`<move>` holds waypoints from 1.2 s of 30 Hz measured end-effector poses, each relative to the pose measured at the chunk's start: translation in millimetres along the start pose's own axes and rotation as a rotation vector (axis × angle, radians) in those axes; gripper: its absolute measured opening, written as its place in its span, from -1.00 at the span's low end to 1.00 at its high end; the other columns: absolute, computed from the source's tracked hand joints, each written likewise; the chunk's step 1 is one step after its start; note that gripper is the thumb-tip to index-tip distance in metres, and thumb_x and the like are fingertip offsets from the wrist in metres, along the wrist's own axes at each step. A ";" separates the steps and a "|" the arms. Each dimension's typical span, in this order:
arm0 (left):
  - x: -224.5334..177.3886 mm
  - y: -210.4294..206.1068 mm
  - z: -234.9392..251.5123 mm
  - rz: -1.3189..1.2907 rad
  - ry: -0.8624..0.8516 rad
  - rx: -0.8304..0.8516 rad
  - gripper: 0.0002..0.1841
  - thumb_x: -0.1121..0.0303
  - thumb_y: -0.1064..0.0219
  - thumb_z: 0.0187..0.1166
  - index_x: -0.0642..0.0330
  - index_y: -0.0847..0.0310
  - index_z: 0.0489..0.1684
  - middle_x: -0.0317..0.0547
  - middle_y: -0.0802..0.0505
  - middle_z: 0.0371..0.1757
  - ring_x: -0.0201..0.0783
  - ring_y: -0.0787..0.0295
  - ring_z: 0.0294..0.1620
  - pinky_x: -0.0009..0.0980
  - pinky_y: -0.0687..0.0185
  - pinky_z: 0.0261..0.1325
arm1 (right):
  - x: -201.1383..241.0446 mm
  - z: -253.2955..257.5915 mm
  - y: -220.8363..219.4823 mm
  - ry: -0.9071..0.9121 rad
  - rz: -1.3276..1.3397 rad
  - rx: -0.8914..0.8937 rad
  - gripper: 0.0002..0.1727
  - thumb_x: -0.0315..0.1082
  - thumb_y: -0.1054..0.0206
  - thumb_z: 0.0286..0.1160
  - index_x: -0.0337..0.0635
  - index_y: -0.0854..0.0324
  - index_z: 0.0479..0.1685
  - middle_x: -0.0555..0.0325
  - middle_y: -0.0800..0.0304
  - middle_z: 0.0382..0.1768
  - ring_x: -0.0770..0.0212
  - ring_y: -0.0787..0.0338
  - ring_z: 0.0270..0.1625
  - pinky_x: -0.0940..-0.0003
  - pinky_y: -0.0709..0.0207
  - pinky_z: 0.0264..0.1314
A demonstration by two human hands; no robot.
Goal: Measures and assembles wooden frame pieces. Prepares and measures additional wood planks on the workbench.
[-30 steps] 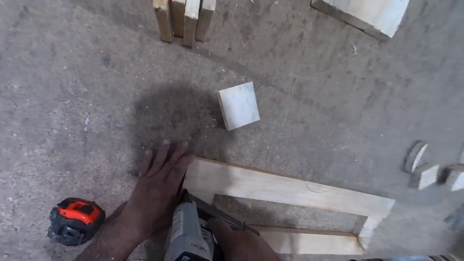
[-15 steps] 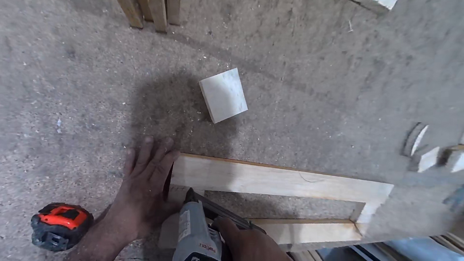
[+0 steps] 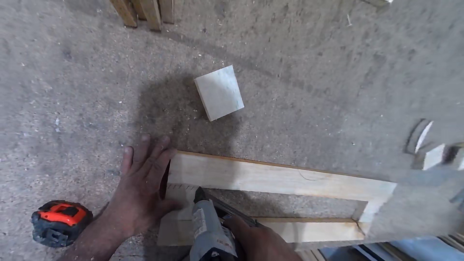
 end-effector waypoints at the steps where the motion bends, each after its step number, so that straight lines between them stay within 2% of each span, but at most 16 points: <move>1: 0.2 -0.7 -0.2 -0.002 0.000 -0.001 0.12 -0.48 -0.46 0.09 -0.10 -0.27 0.77 -0.21 -0.26 0.89 0.06 0.25 0.96 0.38 0.50 0.85 | -0.2 -0.3 0.0 -0.001 0.000 -0.008 -0.40 0.04 -0.47 0.36 -0.09 -0.61 0.35 -0.10 -0.87 -0.31 -0.19 -0.90 -0.18 -0.27 -0.69 -0.17; 4: -0.1 -0.9 0.4 -0.019 -0.005 -0.004 0.12 -0.47 -0.47 0.10 -0.04 -0.31 0.76 -0.12 -0.31 0.87 0.13 0.21 0.95 0.44 0.46 0.81 | -0.6 -2.5 0.7 -0.012 0.003 -0.045 -0.36 0.02 -0.50 0.33 0.00 -0.60 0.45 -0.08 -0.88 -0.32 -0.18 -0.91 -0.20 -0.27 -0.69 -0.19; 7: -2.0 1.7 1.8 -0.017 0.019 0.041 0.16 -0.41 -0.58 0.00 0.04 -0.34 0.75 -0.06 -0.32 0.86 0.19 0.18 0.94 0.45 0.44 0.81 | 1.4 -5.2 0.9 0.009 -0.029 -0.081 -0.40 -0.01 -0.54 0.25 -0.08 -0.63 0.29 -0.06 -0.86 -0.34 -0.16 -0.90 -0.22 -0.26 -0.69 -0.21; 10: -3.7 4.0 4.3 0.013 0.040 0.138 0.26 -0.34 -0.66 -0.07 0.04 -0.24 0.82 -0.11 -0.25 0.89 0.21 0.27 0.95 0.43 0.54 0.82 | -2.5 -13.0 -3.4 0.085 -0.054 -0.139 -0.21 -0.06 -0.61 0.16 -0.07 -0.55 0.52 -0.08 -0.90 -0.30 -0.17 -0.91 -0.21 -0.29 -0.71 -0.19; 12: -1.3 3.3 2.4 0.029 0.003 0.146 0.27 -0.34 -0.64 -0.03 0.00 -0.15 0.88 -0.18 -0.26 0.89 0.14 0.28 0.96 0.39 0.55 0.83 | -9.0 -17.7 -8.1 0.103 -0.070 -0.156 -0.17 -0.06 -0.64 0.13 -0.09 -0.53 0.55 -0.11 -0.91 -0.24 -0.18 -0.92 -0.17 -0.31 -0.71 -0.13; 14: -0.4 2.8 -4.4 0.005 -0.090 0.096 0.10 -0.32 -0.58 0.12 -0.07 -0.29 0.82 -0.13 -0.32 0.87 0.08 0.16 0.95 0.37 0.47 0.85 | -17.1 -15.8 -16.2 0.122 -0.121 -0.173 -0.18 0.02 -0.61 0.17 -0.06 -0.54 0.54 -0.07 -0.90 -0.25 -0.14 -0.91 -0.19 -0.28 -0.72 -0.17; 15: 0.3 2.7 -8.7 -0.011 -0.139 0.083 -0.09 -0.29 -0.51 0.25 -0.18 -0.44 0.72 -0.06 -0.34 0.85 0.08 0.12 0.94 0.36 0.42 0.85 | -18.9 -13.5 -19.6 0.131 -0.144 -0.177 -0.19 0.04 -0.59 0.20 -0.05 -0.54 0.55 -0.06 -0.90 -0.24 -0.14 -0.91 -0.19 -0.28 -0.72 -0.17; 17: 2.3 2.4 -19.6 -0.030 -0.214 0.092 -0.50 -0.17 -0.38 0.50 -0.34 -0.74 0.41 0.03 -0.35 0.84 0.12 0.08 0.93 0.33 0.34 0.88 | -19.8 -10.0 -26.6 0.158 -0.178 -0.207 -0.22 0.07 -0.55 0.24 -0.03 -0.55 0.54 -0.04 -0.89 -0.26 -0.12 -0.91 -0.21 -0.25 -0.72 -0.20; 18: 2.5 2.8 -26.8 -0.049 -0.230 0.100 -0.63 -0.09 -0.36 0.56 -0.36 -0.82 0.27 0.04 -0.38 0.82 0.13 0.05 0.92 0.33 0.28 0.88 | -19.7 -8.8 -30.6 0.161 -0.187 -0.217 -0.22 0.06 -0.54 0.24 -0.03 -0.54 0.54 -0.04 -0.89 -0.26 -0.12 -0.91 -0.20 -0.25 -0.72 -0.20; 20: 2.5 3.0 -43.2 -0.079 -0.230 0.119 -0.72 0.00 -0.32 0.64 -0.34 -0.88 0.16 -0.02 -0.46 0.78 0.14 -0.02 0.91 0.32 0.22 0.88 | -20.3 -6.7 -38.0 0.140 -0.201 -0.216 -0.21 0.07 -0.53 0.24 0.00 -0.52 0.57 -0.05 -0.88 -0.20 -0.15 -0.90 -0.14 -0.27 -0.71 -0.15; 22: 3.5 1.3 -58.6 -0.116 -0.219 0.105 -0.72 0.06 -0.30 0.65 -0.29 -0.88 0.17 -0.09 -0.56 0.71 0.14 -0.09 0.88 0.33 0.19 0.87 | -21.3 -8.0 -43.5 0.125 -0.216 -0.212 -0.19 0.09 -0.52 0.23 0.04 -0.50 0.58 -0.05 -0.88 -0.18 -0.17 -0.89 -0.13 -0.29 -0.70 -0.16; 24: 6.1 -1.4 -71.5 -0.133 -0.220 0.096 -0.63 -0.02 -0.36 0.57 -0.28 -0.83 0.28 -0.16 -0.60 0.68 0.14 -0.08 0.89 0.33 0.24 0.88 | -17.9 -15.9 -45.0 0.133 -0.213 -0.196 -0.18 0.07 -0.53 0.20 0.02 -0.49 0.58 -0.07 -0.86 -0.23 -0.20 -0.88 -0.16 -0.30 -0.68 -0.20; 27: 9.3 -4.4 -87.5 -0.075 -0.233 0.157 -0.28 -0.30 -0.46 0.30 -0.27 -0.66 0.52 -0.24 -0.47 0.79 0.06 0.12 0.95 0.25 0.40 0.93 | -8.0 -27.7 -48.4 0.160 -0.192 -0.130 -0.19 0.05 -0.56 0.19 0.08 -0.48 0.57 -0.02 -0.85 -0.29 -0.15 -0.87 -0.21 -0.27 -0.67 -0.25; 30: 8.8 -8.6 -94.4 0.039 -0.236 0.202 -0.01 -0.35 -0.56 0.07 -0.29 -0.46 0.71 -0.24 -0.37 0.85 0.07 0.19 0.96 0.30 0.45 0.90 | 8.8 -25.5 -57.2 0.168 -0.213 -0.005 -0.16 0.08 -0.57 0.20 0.11 -0.44 0.60 -0.06 -0.84 -0.21 -0.19 -0.87 -0.13 -0.31 -0.68 -0.19; 32: 10.3 -12.2 -96.0 0.077 -0.251 0.200 -0.01 -0.35 -0.53 0.12 -0.29 -0.39 0.76 -0.22 -0.33 0.86 0.10 0.18 0.95 0.35 0.45 0.88 | 21.4 -20.1 -65.5 0.156 -0.250 0.064 -0.13 0.10 -0.55 0.23 0.08 -0.38 0.65 -0.11 -0.83 -0.17 -0.24 -0.86 -0.09 -0.32 -0.66 -0.16; 36: 9.8 -14.5 -97.4 0.070 -0.297 0.141 -0.16 -0.26 -0.35 0.33 -0.22 -0.42 0.74 -0.15 -0.39 0.83 0.16 0.13 0.94 0.41 0.42 0.85 | 33.1 -6.9 -78.3 0.137 -0.296 0.120 -0.14 0.09 -0.49 0.33 0.04 -0.31 0.69 -0.13 -0.83 -0.07 -0.25 -0.85 -0.01 -0.30 -0.67 -0.07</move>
Point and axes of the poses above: each hand's wrist, its own z-axis towards the middle knuckle, its own y-axis out of the back of the hand, x = y × z, the point moved 4 cm from there along z, towards the middle knuckle
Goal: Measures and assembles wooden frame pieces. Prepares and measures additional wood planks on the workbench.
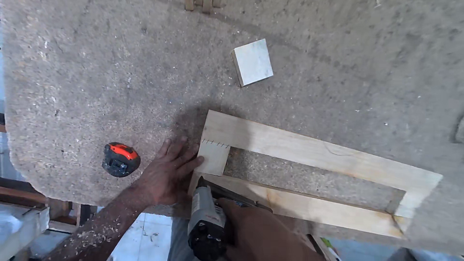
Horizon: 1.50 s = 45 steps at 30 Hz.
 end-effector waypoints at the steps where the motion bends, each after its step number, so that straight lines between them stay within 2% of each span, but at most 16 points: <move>1: -0.2 -0.2 -0.1 -0.002 -0.002 0.004 -0.17 -0.26 -0.31 0.36 -0.22 -0.42 0.74 -0.14 -0.40 0.83 0.16 0.13 0.94 0.41 0.43 0.85 | 2.2 2.4 0.4 -0.004 -0.004 0.007 -0.14 0.07 -0.48 0.34 0.02 -0.30 0.69 -0.14 -0.82 -0.06 -0.25 -0.85 0.00 -0.30 -0.67 -0.06; 5: 0.9 -1.7 -0.9 -0.004 -0.017 0.000 -0.20 -0.26 -0.21 0.45 -0.20 -0.38 0.77 -0.14 -0.37 0.84 0.18 0.15 0.94 0.47 0.44 0.83 | 7.8 7.2 3.9 0.008 -0.010 -0.017 -0.16 0.03 -0.45 0.36 -0.01 -0.29 0.69 -0.15 -0.82 -0.06 -0.25 -0.85 -0.02 -0.29 -0.67 -0.08; 11: 2.8 -0.6 -1.6 -0.014 -0.021 0.028 -0.13 -0.28 -0.31 0.36 -0.19 -0.35 0.79 -0.17 -0.33 0.86 0.13 0.20 0.95 0.42 0.47 0.85 | -2.8 3.6 3.8 -0.041 -0.015 -0.036 -0.16 0.11 -0.45 0.35 0.03 -0.32 0.68 -0.13 -0.82 -0.11 -0.25 -0.85 -0.03 -0.30 -0.67 -0.09; 13: 3.4 2.9 -0.7 -0.042 -0.025 0.036 -0.22 -0.26 -0.22 0.50 -0.17 -0.39 0.77 -0.21 -0.35 0.86 0.10 0.19 0.96 0.42 0.46 0.86 | -5.4 3.2 3.8 -0.049 -0.018 -0.051 -0.17 0.08 -0.46 0.32 0.04 -0.33 0.66 -0.13 -0.82 -0.14 -0.25 -0.85 -0.05 -0.30 -0.66 -0.11; 14: 3.7 4.9 0.0 -0.064 -0.020 0.011 -0.34 -0.14 -0.16 0.62 -0.14 -0.44 0.73 -0.24 -0.41 0.83 0.07 0.12 0.95 0.40 0.41 0.86 | -6.4 2.8 4.6 -0.053 -0.016 -0.052 -0.17 0.07 -0.47 0.31 0.05 -0.34 0.66 -0.12 -0.82 -0.14 -0.24 -0.85 -0.06 -0.30 -0.66 -0.12; 16: 1.9 10.9 -0.1 -0.157 0.055 -0.169 -0.56 0.18 -0.15 0.73 -0.03 -0.65 0.53 -0.27 -0.68 0.62 -0.01 -0.18 0.87 0.24 0.15 0.91 | -8.5 0.7 6.1 -0.053 -0.011 -0.056 -0.17 0.08 -0.49 0.29 0.06 -0.36 0.64 -0.11 -0.82 -0.16 -0.23 -0.85 -0.07 -0.30 -0.66 -0.13; 17: -1.8 15.3 -1.4 -0.174 0.122 -0.292 -0.63 0.25 -0.18 0.73 0.01 -0.75 0.39 -0.27 -0.80 0.46 -0.05 -0.38 0.77 0.13 -0.11 0.86 | -10.0 -0.5 6.5 -0.049 -0.006 -0.064 -0.17 0.08 -0.50 0.28 0.06 -0.38 0.62 -0.10 -0.82 -0.17 -0.23 -0.85 -0.08 -0.29 -0.66 -0.14; 19: -15.2 20.7 -5.0 -0.161 0.288 -0.468 -0.76 0.20 -0.31 0.68 0.04 -0.87 0.03 -0.26 -0.92 0.08 -0.18 -0.71 0.37 -0.08 -0.56 0.52 | -14.1 -2.6 6.2 -0.040 0.005 -0.083 -0.17 0.10 -0.51 0.27 0.06 -0.38 0.61 -0.09 -0.82 -0.17 -0.22 -0.85 -0.08 -0.29 -0.66 -0.14; 20: -23.5 18.3 -6.9 -0.176 0.394 -0.464 -0.78 0.17 -0.36 0.63 0.02 -0.90 -0.08 -0.26 -0.92 -0.03 -0.25 -0.78 0.18 -0.16 -0.68 0.33 | -16.0 -3.5 5.5 -0.032 0.009 -0.095 -0.17 0.10 -0.50 0.27 0.05 -0.39 0.61 -0.10 -0.82 -0.17 -0.22 -0.85 -0.08 -0.29 -0.66 -0.14; 22: -38.5 5.2 -10.1 -0.257 0.625 -0.332 -0.78 0.13 -0.45 0.55 -0.02 -0.91 -0.06 -0.26 -0.92 -0.06 -0.31 -0.86 0.00 -0.21 -0.83 0.11 | -17.6 -3.5 5.4 -0.026 0.012 -0.100 -0.17 0.10 -0.50 0.29 0.04 -0.38 0.62 -0.11 -0.82 -0.16 -0.24 -0.85 -0.07 -0.30 -0.66 -0.13; 24: -46.9 -7.4 -13.0 -0.315 0.738 -0.305 -0.78 0.16 -0.49 0.51 -0.01 -0.91 -0.03 -0.26 -0.93 -0.04 -0.34 -0.88 -0.04 -0.24 -0.86 0.07 | -17.1 -1.9 6.0 -0.018 0.009 -0.092 -0.19 0.11 -0.48 0.31 0.05 -0.38 0.61 -0.10 -0.82 -0.16 -0.23 -0.85 -0.08 -0.30 -0.66 -0.13; 28: -51.4 -13.3 -12.2 -0.324 0.767 -0.401 -0.83 0.21 -0.55 0.43 0.00 -0.93 -0.14 -0.31 -0.93 -0.10 -0.43 -0.88 -0.11 -0.37 -0.87 -0.02 | -13.8 1.2 6.8 0.003 0.014 -0.036 -0.18 0.09 -0.46 0.37 0.05 -0.32 0.67 -0.13 -0.81 -0.11 -0.25 -0.84 -0.04 -0.31 -0.66 -0.10; 34: -51.2 -12.3 -10.4 -0.283 0.725 -0.425 -0.85 0.24 -0.54 0.44 0.03 -0.94 -0.19 -0.28 -0.94 -0.11 -0.40 -0.90 -0.07 -0.36 -0.86 0.03 | -7.4 4.5 6.6 0.028 0.006 -0.001 -0.17 0.07 -0.45 0.41 0.00 -0.29 0.69 -0.17 -0.81 -0.07 -0.28 -0.84 0.00 -0.32 -0.66 -0.05; 40: -51.4 -8.3 -6.4 -0.288 0.766 -0.403 -0.86 0.27 -0.56 0.40 0.04 -0.94 -0.19 -0.26 -0.95 -0.14 -0.37 -0.91 -0.10 -0.32 -0.86 0.01 | -5.7 6.1 5.7 0.028 -0.008 -0.002 -0.18 0.06 -0.44 0.42 0.00 -0.29 0.70 -0.17 -0.81 -0.09 -0.28 -0.84 -0.01 -0.31 -0.66 -0.05; 43: -49.3 -4.7 -5.6 -0.304 0.805 -0.336 -0.87 0.27 -0.56 0.43 0.00 -0.94 -0.17 -0.28 -0.95 -0.14 -0.36 -0.91 -0.09 -0.26 -0.87 0.03 | -3.7 5.2 6.2 0.043 -0.004 -0.010 -0.18 0.05 -0.44 0.41 -0.02 -0.29 0.69 -0.18 -0.81 -0.10 -0.29 -0.84 -0.02 -0.31 -0.65 -0.06; 45: -44.2 0.5 -6.7 -0.316 0.776 -0.275 -0.83 0.24 -0.53 0.47 -0.02 -0.92 -0.07 -0.28 -0.94 -0.08 -0.34 -0.90 -0.07 -0.23 -0.87 0.05 | -1.6 4.2 6.9 0.053 0.004 -0.014 -0.19 0.04 -0.44 0.41 -0.03 -0.30 0.68 -0.18 -0.81 -0.09 -0.29 -0.84 -0.02 -0.31 -0.66 -0.09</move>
Point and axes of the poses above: each hand's wrist, its own z-axis towards the middle knuckle, its own y-axis out of the back of the hand, x = y × z, the point moved 4 cm from there along z, towards the middle knuckle
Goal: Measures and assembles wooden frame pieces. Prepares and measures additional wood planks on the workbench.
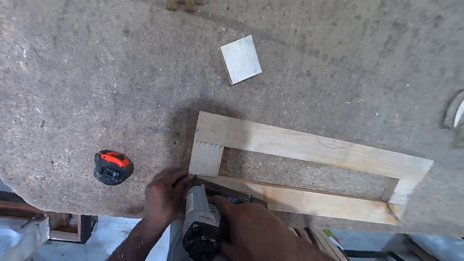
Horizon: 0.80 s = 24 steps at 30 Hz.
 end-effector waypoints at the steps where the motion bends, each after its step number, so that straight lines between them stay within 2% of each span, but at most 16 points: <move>1: 2.0 4.1 1.9 0.008 -0.069 0.011 -0.77 0.22 -0.52 0.48 -0.01 -0.89 0.03 -0.26 -0.93 -0.01 -0.33 -0.90 -0.02 -0.24 -0.87 0.08 | 1.0 -0.2 0.6 0.006 0.003 0.000 -0.18 0.03 -0.44 0.40 -0.03 -0.30 0.69 -0.18 -0.81 -0.08 -0.29 -0.84 -0.01 -0.32 -0.66 -0.09; 3: 5.7 12.4 7.5 0.056 -0.295 0.029 -0.63 0.15 -0.43 0.52 0.02 -0.82 0.25 -0.15 -0.86 0.23 -0.17 -0.78 0.29 -0.08 -0.69 0.37 | 3.6 -0.1 2.5 0.019 0.002 -0.004 -0.18 0.03 -0.44 0.40 -0.04 -0.30 0.68 -0.17 -0.81 -0.09 -0.28 -0.85 -0.02 -0.31 -0.66 -0.10; 5: 8.6 16.0 15.8 0.134 -0.473 0.076 -0.60 0.06 -0.28 0.58 -0.20 -0.77 0.35 -0.18 -0.71 0.53 0.01 -0.49 0.63 0.16 -0.40 0.59 | 6.6 1.0 3.6 0.035 0.004 -0.013 -0.19 -0.01 -0.45 0.39 -0.06 -0.30 0.68 -0.17 -0.81 -0.10 -0.28 -0.84 -0.05 -0.30 -0.66 -0.12; 7: 12.4 13.8 22.3 0.214 -0.525 0.137 -0.59 0.03 -0.18 0.57 -0.47 -0.75 0.35 -0.26 -0.54 0.72 0.16 -0.17 0.82 0.31 -0.21 0.64 | 9.6 3.5 4.0 0.034 0.005 -0.010 -0.20 -0.03 -0.43 0.40 -0.07 -0.31 0.68 -0.17 -0.80 -0.11 -0.28 -0.84 -0.05 -0.30 -0.65 -0.12; 9: 16.0 11.2 26.0 0.243 -0.535 0.147 -0.60 0.02 -0.18 0.56 -0.56 -0.76 0.32 -0.35 -0.49 0.76 0.18 -0.08 0.86 0.33 -0.18 0.61 | 10.6 6.3 4.4 0.021 0.003 -0.003 -0.22 -0.03 -0.41 0.43 -0.06 -0.31 0.67 -0.17 -0.80 -0.12 -0.27 -0.84 -0.05 -0.28 -0.65 -0.12; 14: 21.7 7.5 26.2 0.222 -0.513 0.140 -0.62 -0.04 -0.22 0.55 -0.61 -0.76 0.31 -0.40 -0.50 0.75 0.13 -0.04 0.88 0.32 -0.12 0.65 | 8.7 8.9 4.8 -0.018 0.021 0.024 -0.22 -0.04 -0.42 0.43 -0.06 -0.30 0.69 -0.19 -0.80 -0.05 -0.28 -0.83 0.00 -0.30 -0.65 -0.07; 17: 22.3 7.7 26.9 0.209 -0.503 0.136 -0.61 -0.04 -0.24 0.53 -0.64 -0.75 0.31 -0.42 -0.48 0.76 0.11 -0.04 0.88 0.32 -0.12 0.66 | 9.4 10.2 7.1 -0.048 0.025 0.048 -0.29 -0.03 -0.45 0.40 -0.14 -0.39 0.53 -0.18 -0.78 -0.05 -0.26 -0.83 0.02 -0.27 -0.66 -0.05; 19: 20.7 7.9 26.3 0.207 -0.509 0.132 -0.62 -0.01 -0.22 0.55 -0.63 -0.76 0.30 -0.37 -0.50 0.76 0.14 -0.06 0.87 0.33 -0.14 0.64 | 8.8 10.5 6.7 -0.066 0.037 0.056 -0.34 -0.03 -0.47 0.38 -0.18 -0.43 0.41 -0.17 -0.77 -0.07 -0.24 -0.82 0.02 -0.25 -0.65 -0.06; 22: 17.8 7.7 25.9 0.223 -0.509 0.126 -0.63 0.00 -0.22 0.57 -0.58 -0.78 0.28 -0.29 -0.50 0.75 0.18 -0.08 0.86 0.32 -0.15 0.63 | 6.9 9.9 4.4 -0.085 0.062 0.072 -0.26 -0.01 -0.48 0.39 -0.17 -0.37 0.52 -0.18 -0.77 0.00 -0.25 -0.83 0.05 -0.26 -0.67 -0.02; 24: 18.1 7.1 26.4 0.239 -0.509 0.119 -0.64 -0.03 -0.27 0.53 -0.57 -0.79 0.26 -0.29 -0.50 0.76 0.17 -0.08 0.86 0.32 -0.15 0.64 | 4.2 8.2 3.6 -0.108 0.063 0.081 -0.29 0.00 -0.47 0.38 -0.16 -0.39 0.46 -0.16 -0.77 -0.04 -0.24 -0.83 0.03 -0.26 -0.66 -0.05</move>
Point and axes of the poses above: each hand's wrist, its own z-axis towards the middle knuckle, its own y-axis out of the back of the hand, x = y × z, the point moved 4 cm from there along z, towards the middle knuckle
